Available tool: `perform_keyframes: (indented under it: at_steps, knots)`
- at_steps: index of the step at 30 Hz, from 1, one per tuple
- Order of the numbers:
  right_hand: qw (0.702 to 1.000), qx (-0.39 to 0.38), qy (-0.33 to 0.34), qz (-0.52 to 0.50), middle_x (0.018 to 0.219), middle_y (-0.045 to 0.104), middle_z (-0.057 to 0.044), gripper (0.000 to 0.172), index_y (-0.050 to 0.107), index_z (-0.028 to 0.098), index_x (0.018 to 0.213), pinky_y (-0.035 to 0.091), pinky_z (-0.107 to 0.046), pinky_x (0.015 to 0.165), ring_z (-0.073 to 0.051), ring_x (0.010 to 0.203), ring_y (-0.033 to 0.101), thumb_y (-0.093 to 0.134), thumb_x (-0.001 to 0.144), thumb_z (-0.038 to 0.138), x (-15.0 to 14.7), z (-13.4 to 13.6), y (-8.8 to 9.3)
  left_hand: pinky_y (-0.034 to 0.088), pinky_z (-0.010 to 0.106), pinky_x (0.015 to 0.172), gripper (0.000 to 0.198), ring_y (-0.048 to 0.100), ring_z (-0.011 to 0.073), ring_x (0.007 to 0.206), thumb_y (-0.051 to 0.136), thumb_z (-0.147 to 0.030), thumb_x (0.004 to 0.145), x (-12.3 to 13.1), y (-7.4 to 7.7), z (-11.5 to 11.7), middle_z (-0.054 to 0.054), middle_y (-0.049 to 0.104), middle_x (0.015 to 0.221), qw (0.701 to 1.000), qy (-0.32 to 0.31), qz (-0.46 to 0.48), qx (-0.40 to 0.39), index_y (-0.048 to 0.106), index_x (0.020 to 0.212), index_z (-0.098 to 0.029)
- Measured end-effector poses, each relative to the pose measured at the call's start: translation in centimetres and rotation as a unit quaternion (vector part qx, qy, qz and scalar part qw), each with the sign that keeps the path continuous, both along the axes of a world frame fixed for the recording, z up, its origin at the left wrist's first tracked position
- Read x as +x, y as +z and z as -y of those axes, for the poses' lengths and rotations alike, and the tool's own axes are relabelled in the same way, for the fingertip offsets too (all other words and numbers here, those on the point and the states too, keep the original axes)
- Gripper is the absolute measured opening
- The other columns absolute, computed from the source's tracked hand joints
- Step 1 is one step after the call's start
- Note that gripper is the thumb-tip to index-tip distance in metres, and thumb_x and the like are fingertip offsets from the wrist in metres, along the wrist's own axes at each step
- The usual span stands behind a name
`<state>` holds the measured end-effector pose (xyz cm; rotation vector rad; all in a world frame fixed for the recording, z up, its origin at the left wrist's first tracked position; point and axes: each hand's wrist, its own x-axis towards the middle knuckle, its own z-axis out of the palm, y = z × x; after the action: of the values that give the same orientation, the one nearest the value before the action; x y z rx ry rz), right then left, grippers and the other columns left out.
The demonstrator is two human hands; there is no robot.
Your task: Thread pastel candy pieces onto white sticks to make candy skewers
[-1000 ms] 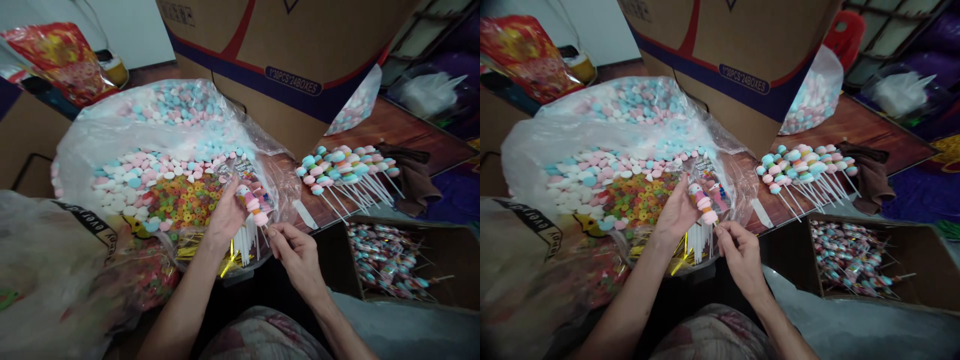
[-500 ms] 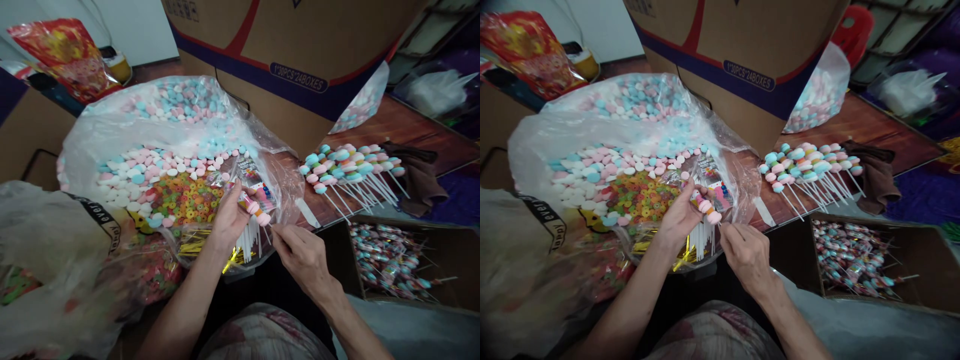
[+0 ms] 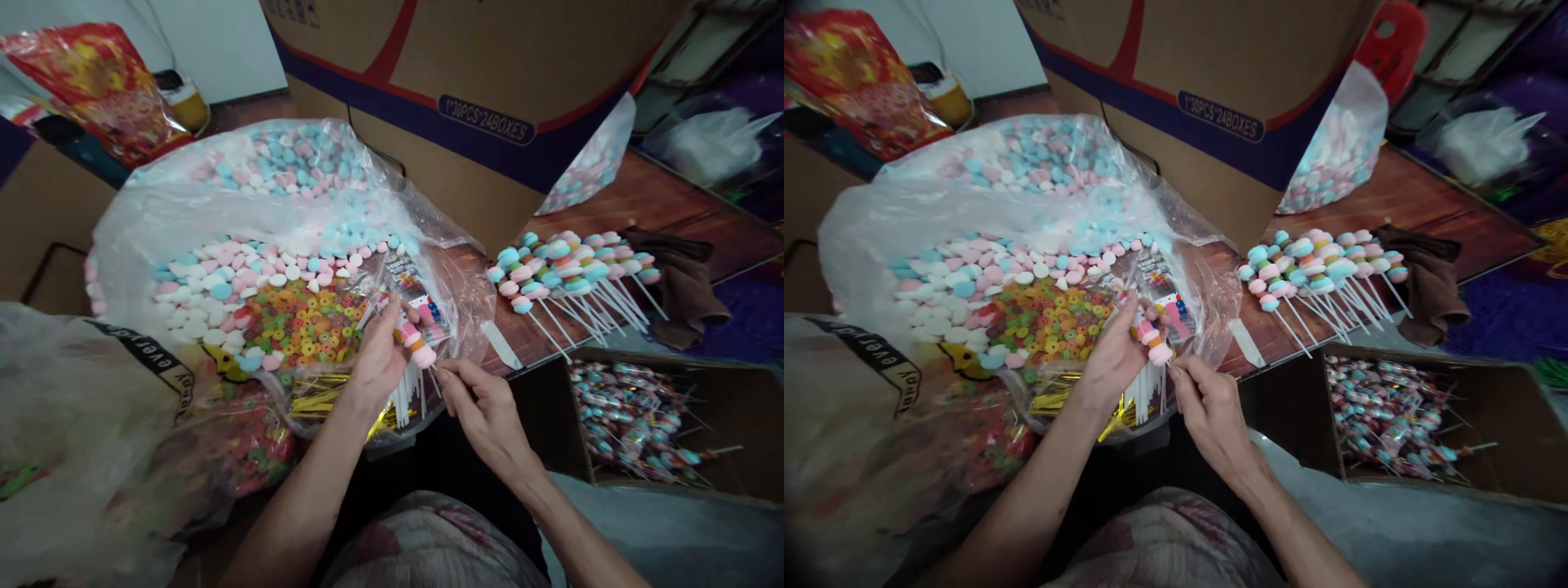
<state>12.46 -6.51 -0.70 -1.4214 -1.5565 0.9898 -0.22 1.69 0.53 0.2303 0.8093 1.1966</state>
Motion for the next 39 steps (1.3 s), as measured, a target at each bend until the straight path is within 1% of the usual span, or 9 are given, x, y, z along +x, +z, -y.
perform_keyframes:
  at_steps: [7, 11, 16, 18, 20, 24, 29, 34, 39]
  knots:
    - [0.997, 0.006, -0.06, -0.044, 0.057, 0.049, 0.004, 0.021, 0.068, 0.019, 0.093, 0.036, -0.024, 0.053, -0.011, 0.052, 0.045, 0.051, 0.095, 0.031, -2.2, -0.7, -0.2, 0.048, 0.021, 0.063, 0.025, 0.061, 0.0111, 0.063, 0.072, -0.032, 0.082, 0.0, -0.2, 0.4, -0.001, 0.056, 0.062, 0.995, -0.078, -0.031, 0.05, 0.062, 0.069, -0.013]
    - [0.984, -0.077, -0.045, -0.153, 0.052, 0.044, 0.006, 0.022, 0.066, 0.018, 0.084, 0.031, -0.023, 0.049, -0.009, 0.049, 0.038, 0.056, 0.093, 0.036, -1.8, -0.7, 0.5, 0.049, 0.022, 0.062, 0.021, 0.064, 0.0133, 0.068, 0.072, -0.029, 0.082, -1.0, 0.2, 0.1, 0.0, 0.06, 0.065, 0.996, -0.078, -0.012, 0.029, 0.064, 0.072, -0.013]
    - [0.907, -0.209, -0.057, -0.362, 0.045, 0.035, 0.009, 0.024, 0.063, 0.016, 0.076, 0.014, -0.02, 0.041, -0.004, 0.04, 0.022, 0.068, 0.083, 0.038, -0.7, -0.9, 1.1, 0.052, 0.023, 0.065, 0.019, 0.065, 0.0132, 0.07, 0.067, -0.027, 0.087, -1.3, 0.3, -0.2, 0.0, 0.062, 0.068, 0.999, -0.034, 0.038, 0.004, 0.063, 0.075, -0.013]
    - [0.875, -0.257, -0.044, -0.407, 0.044, 0.032, 0.011, 0.026, 0.064, 0.015, 0.076, 0.011, -0.02, 0.04, -0.003, 0.039, 0.017, 0.072, 0.08, 0.039, -0.3, -1.2, 1.1, 0.052, 0.024, 0.063, 0.021, 0.065, 0.0131, 0.066, 0.068, -0.03, 0.086, -1.4, 0.4, -0.2, 0.0, 0.061, 0.067, 0.998, -0.044, 0.049, -0.016, 0.061, 0.075, -0.013]
    - [0.866, -0.279, -0.023, -0.414, 0.043, 0.032, 0.011, 0.027, 0.065, 0.014, 0.077, 0.01, -0.02, 0.04, -0.002, 0.038, 0.015, 0.074, 0.078, 0.039, 0.2, -1.4, 1.1, 0.053, 0.025, 0.061, 0.023, 0.065, 0.0139, 0.064, 0.07, -0.032, 0.085, -1.7, 0.4, -0.2, 0.0, 0.062, 0.067, 0.997, -0.054, 0.043, -0.037, 0.061, 0.075, -0.013]
    - [0.919, -0.226, -0.028, -0.322, 0.045, 0.036, 0.008, 0.028, 0.066, 0.014, 0.075, 0.013, -0.021, 0.04, -0.004, 0.041, 0.022, 0.072, 0.081, 0.04, 0.7, -1.3, 1.3, 0.053, 0.028, 0.061, 0.022, 0.068, 0.0171, 0.065, 0.07, -0.033, 0.084, -1.9, 0.4, -0.2, 0.003, 0.067, 0.07, 0.997, -0.053, 0.009, -0.046, 0.063, 0.078, -0.013]
    - [0.992, -0.057, -0.051, -0.103, 0.058, 0.053, 0.002, 0.022, 0.069, 0.018, 0.083, 0.037, -0.023, 0.05, -0.01, 0.051, 0.045, 0.059, 0.092, 0.035, -0.7, -0.9, 0.8, 0.052, 0.025, 0.065, 0.026, 0.066, 0.0141, 0.066, 0.072, -0.033, 0.082, -0.5, 0.1, 0.5, 0.002, 0.065, 0.068, 0.999, -0.026, -0.034, 0.0, 0.062, 0.069, -0.013]
    - [0.996, 0.078, -0.034, 0.011, 0.086, 0.071, -0.006, 0.022, 0.071, 0.019, 0.101, 0.048, -0.028, 0.071, -0.016, 0.07, 0.064, 0.051, 0.095, 0.026, -1.9, -1.2, -0.4, 0.053, 0.025, 0.073, 0.032, 0.066, 0.0144, 0.072, 0.07, -0.033, 0.083, -0.1, -0.2, 1.3, 0.002, 0.062, 0.066, 0.996, -0.051, -0.041, 0.056, 0.061, 0.06, -0.013]
    - [0.997, 0.038, -0.061, -0.028, 0.072, 0.065, -0.002, 0.021, 0.071, 0.019, 0.098, 0.046, -0.026, 0.061, -0.014, 0.059, 0.057, 0.052, 0.095, 0.029, -2.1, -1.0, -0.4, 0.053, 0.027, 0.077, 0.025, 0.068, 0.0178, 0.08, 0.07, -0.034, 0.083, -0.3, -0.4, 1.7, 0.007, 0.069, 0.076, 0.989, -0.129, -0.032, 0.068, 0.07, 0.072, -0.012]
